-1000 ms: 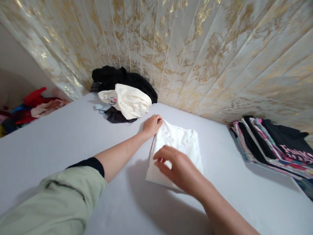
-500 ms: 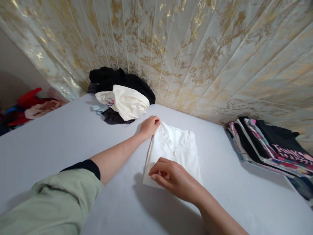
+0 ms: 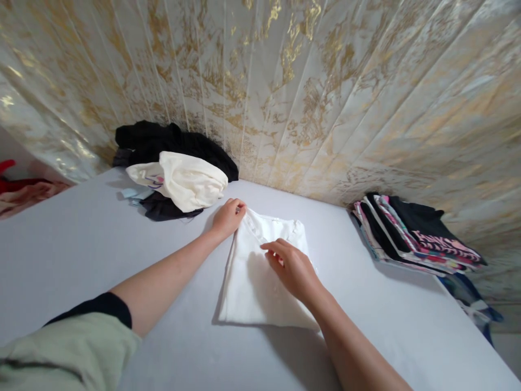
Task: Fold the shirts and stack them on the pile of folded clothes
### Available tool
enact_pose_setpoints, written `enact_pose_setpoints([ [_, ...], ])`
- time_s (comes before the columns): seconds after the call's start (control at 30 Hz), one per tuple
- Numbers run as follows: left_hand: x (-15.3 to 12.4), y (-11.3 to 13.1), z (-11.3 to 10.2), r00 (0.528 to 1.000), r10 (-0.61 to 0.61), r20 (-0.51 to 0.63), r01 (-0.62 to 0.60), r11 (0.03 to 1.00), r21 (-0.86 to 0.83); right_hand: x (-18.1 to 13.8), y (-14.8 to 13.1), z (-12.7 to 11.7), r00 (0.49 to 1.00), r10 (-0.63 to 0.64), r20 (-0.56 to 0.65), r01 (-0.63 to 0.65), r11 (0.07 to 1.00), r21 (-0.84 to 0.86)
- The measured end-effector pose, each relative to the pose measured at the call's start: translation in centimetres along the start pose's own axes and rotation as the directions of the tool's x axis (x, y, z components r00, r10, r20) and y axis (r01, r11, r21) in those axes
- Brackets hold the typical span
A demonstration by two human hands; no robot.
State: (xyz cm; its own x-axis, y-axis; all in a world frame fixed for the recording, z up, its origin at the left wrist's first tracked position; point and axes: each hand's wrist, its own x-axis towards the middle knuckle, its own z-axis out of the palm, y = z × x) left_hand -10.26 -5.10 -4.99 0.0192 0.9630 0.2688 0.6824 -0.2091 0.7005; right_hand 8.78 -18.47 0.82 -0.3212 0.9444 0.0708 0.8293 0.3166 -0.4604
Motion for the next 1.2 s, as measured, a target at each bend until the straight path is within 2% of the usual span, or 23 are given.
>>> enact_pose_setpoints([
  [0.17, -0.2, 0.5, 0.0, 0.996, 0.045, 0.079, -0.05, 0.996, 0.071, 2.8, 5.8, -2.5, 0.974, 0.127, -0.189, -0.14, 0.989, -0.055],
  [0.27, -0.3, 0.6, 0.1, 0.995, 0.067, 0.07, -0.073, 0.994, 0.084, 5.4, 7.4, -2.7, 0.977, 0.075, -0.201, -0.098, 0.989, -0.107],
  [0.4, -0.2, 0.1, 0.4, 0.995, 0.083, 0.063, -0.089, 0.99, 0.109, 8.7, 6.9, -1.5, 0.996, -0.011, -0.093, -0.003, 0.989, -0.149],
  [0.57, 0.1, -0.5, 0.5, 0.993, 0.089, 0.073, -0.097, 0.989, 0.111, 9.7, 6.7, 0.2, 0.998, 0.048, -0.047, -0.055, 0.986, -0.158],
  [0.73, 0.2, 0.0, 0.4, 0.996, 0.06, 0.059, -0.065, 0.994, 0.086, 9.4, 7.2, 0.7, 0.993, 0.028, -0.112, -0.046, 0.987, -0.155],
  [0.9, 0.2, 0.1, 0.6, 0.999, 0.037, 0.017, -0.038, 0.997, 0.06, 10.0, 7.3, 1.1, 0.955, 0.046, -0.293, -0.1, 0.98, -0.172],
  [1.03, 0.1, 0.3, 0.4, 1.0, 0.017, -0.017, -0.016, 0.997, 0.074, 10.2, 7.9, 1.7, 0.957, 0.101, -0.272, -0.161, 0.964, -0.21],
  [1.1, -0.4, 1.2, 0.1, 0.995, 0.064, -0.072, -0.057, 0.993, 0.101, 10.1, 8.1, 2.0, 0.957, 0.091, -0.277, -0.151, 0.968, -0.202],
  [1.17, -1.3, 2.7, -0.1, 0.975, 0.192, -0.115, -0.174, 0.973, 0.15, 9.8, 8.3, 2.1, 0.948, 0.06, -0.312, -0.123, 0.975, -0.184],
  [1.2, -2.0, 3.5, -0.1, 0.955, 0.278, -0.1, -0.259, 0.951, 0.171, 9.7, 8.3, 2.0, 0.939, 0.047, -0.341, -0.112, 0.978, -0.174],
])
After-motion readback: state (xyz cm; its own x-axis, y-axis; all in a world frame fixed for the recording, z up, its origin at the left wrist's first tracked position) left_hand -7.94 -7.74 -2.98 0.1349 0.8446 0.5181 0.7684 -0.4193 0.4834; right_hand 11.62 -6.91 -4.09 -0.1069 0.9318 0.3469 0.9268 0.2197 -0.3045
